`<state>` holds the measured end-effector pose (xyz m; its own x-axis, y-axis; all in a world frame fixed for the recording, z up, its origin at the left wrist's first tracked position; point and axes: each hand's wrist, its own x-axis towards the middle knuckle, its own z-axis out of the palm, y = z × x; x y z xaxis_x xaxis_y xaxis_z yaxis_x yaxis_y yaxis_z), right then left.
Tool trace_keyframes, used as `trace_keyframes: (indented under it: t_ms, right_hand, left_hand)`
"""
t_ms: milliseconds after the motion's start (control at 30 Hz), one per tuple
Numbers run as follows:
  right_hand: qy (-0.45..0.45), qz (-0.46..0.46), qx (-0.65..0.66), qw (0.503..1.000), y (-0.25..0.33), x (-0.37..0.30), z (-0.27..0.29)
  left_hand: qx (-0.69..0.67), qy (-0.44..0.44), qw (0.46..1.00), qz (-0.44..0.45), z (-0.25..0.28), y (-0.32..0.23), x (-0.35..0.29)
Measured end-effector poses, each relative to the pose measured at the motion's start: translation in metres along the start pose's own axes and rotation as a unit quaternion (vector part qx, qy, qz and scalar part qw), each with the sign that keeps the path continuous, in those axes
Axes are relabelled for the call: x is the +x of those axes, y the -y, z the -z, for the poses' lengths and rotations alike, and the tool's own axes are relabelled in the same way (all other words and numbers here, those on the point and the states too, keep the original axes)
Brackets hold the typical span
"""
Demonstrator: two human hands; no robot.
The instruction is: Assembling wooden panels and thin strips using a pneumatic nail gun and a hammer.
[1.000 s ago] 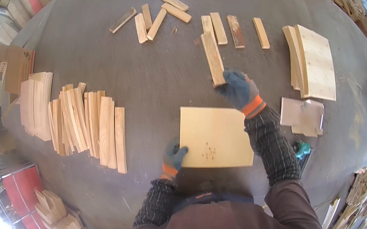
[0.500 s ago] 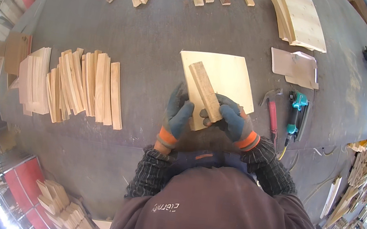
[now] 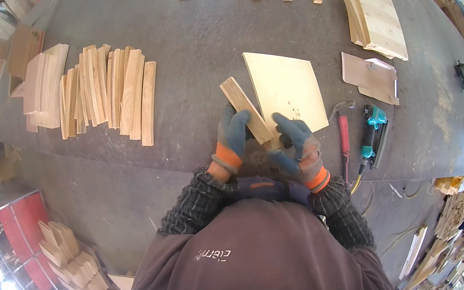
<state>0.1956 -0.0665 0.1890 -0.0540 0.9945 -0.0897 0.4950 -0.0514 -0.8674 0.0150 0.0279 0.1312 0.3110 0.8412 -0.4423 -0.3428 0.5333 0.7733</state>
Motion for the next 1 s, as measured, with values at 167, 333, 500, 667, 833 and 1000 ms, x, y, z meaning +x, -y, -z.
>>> trace_keyframes:
  t_ms: [167,333,500,667,833,1000]
  right_hand:
    - [-0.093,0.052,-0.151,0.983,-0.021,-0.008,-0.015]
    - [-0.122,0.109,-0.292,0.942,-0.048,-0.001,-0.035]
    - [-0.127,0.131,-0.283,0.942,-0.034,-0.001,-0.043]
    - [-0.166,0.144,-0.264,0.939,-0.038,-0.001,-0.042]
    - [-0.156,0.141,-0.266,0.941,-0.031,-0.001,-0.041]
    - [-0.169,0.139,-0.264,0.94,-0.035,-0.004,-0.045]
  left_hand:
    - [-0.01,0.013,0.998,0.06,0.03,0.011,0.011]
    - [-0.024,0.008,0.998,0.051,0.023,-0.003,0.008]
    - [0.003,-0.014,0.999,0.032,0.016,0.002,0.018]
    - [-0.029,0.046,0.998,0.04,0.009,-0.018,0.003]
    - [0.053,0.072,0.996,0.004,0.011,-0.016,0.006]
    - [0.047,0.046,0.998,0.002,0.012,-0.006,0.007]
